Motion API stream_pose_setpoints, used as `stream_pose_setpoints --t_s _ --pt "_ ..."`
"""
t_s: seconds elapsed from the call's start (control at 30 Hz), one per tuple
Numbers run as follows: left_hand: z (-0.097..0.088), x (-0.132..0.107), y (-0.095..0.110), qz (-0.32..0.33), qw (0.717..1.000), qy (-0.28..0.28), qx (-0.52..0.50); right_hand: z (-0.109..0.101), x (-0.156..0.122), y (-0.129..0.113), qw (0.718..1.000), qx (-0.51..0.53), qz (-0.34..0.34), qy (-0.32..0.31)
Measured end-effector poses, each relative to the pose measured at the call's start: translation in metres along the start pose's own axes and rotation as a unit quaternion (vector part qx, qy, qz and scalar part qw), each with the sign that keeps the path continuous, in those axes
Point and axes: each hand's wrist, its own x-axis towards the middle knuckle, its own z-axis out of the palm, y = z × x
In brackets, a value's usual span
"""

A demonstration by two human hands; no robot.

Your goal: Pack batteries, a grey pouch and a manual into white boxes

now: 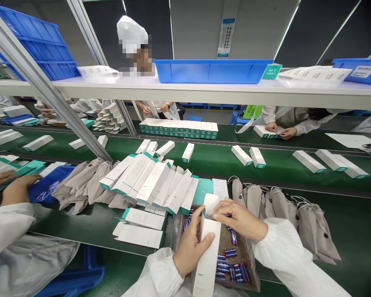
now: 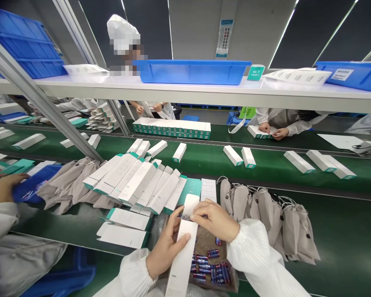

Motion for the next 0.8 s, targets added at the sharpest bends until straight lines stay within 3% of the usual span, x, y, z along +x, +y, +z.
stream_pose_setpoints --t_s 0.1,0.13,0.2,0.23,0.3,0.33,0.4,0.47,0.57,0.67,0.8 --pt "-0.005 0.000 0.003 0.025 0.997 0.003 0.067 0.004 -0.007 0.002 1.000 -0.012 0.001 -0.011" --pt "-0.007 0.001 0.005 0.031 0.996 0.001 0.086 0.009 -0.010 0.005 1.000 -0.003 0.011 0.014" --pt "-0.010 0.003 0.009 0.039 0.992 -0.006 0.118 0.024 -0.013 0.014 0.989 0.074 0.046 0.122" --pt "-0.011 0.004 0.011 0.040 0.991 -0.009 0.130 0.033 -0.014 0.018 0.967 0.149 0.081 0.189" --pt "-0.012 0.004 0.013 0.041 0.988 -0.014 0.150 0.052 -0.012 0.024 0.888 0.344 0.161 0.260" --pt "-0.012 0.004 0.012 0.041 0.987 -0.016 0.156 0.061 -0.010 0.025 0.840 0.443 0.194 0.246" --pt "-0.011 0.004 0.011 0.048 0.985 -0.015 0.163 0.077 -0.005 0.022 0.751 0.599 0.227 0.158" --pt "-0.010 0.004 0.008 0.047 0.986 -0.013 0.159 0.086 -0.002 0.016 0.704 0.666 0.218 0.116" --pt "-0.012 0.006 0.006 0.031 0.987 -0.022 0.153 0.090 0.001 0.007 0.692 0.674 0.192 0.172" --pt "-0.012 0.008 0.006 0.039 0.985 -0.043 0.161 0.087 0.005 0.000 0.676 0.690 0.192 0.173" --pt "-0.006 0.006 0.004 0.036 0.992 -0.028 0.117 0.081 0.005 -0.004 0.702 0.657 0.195 0.196"
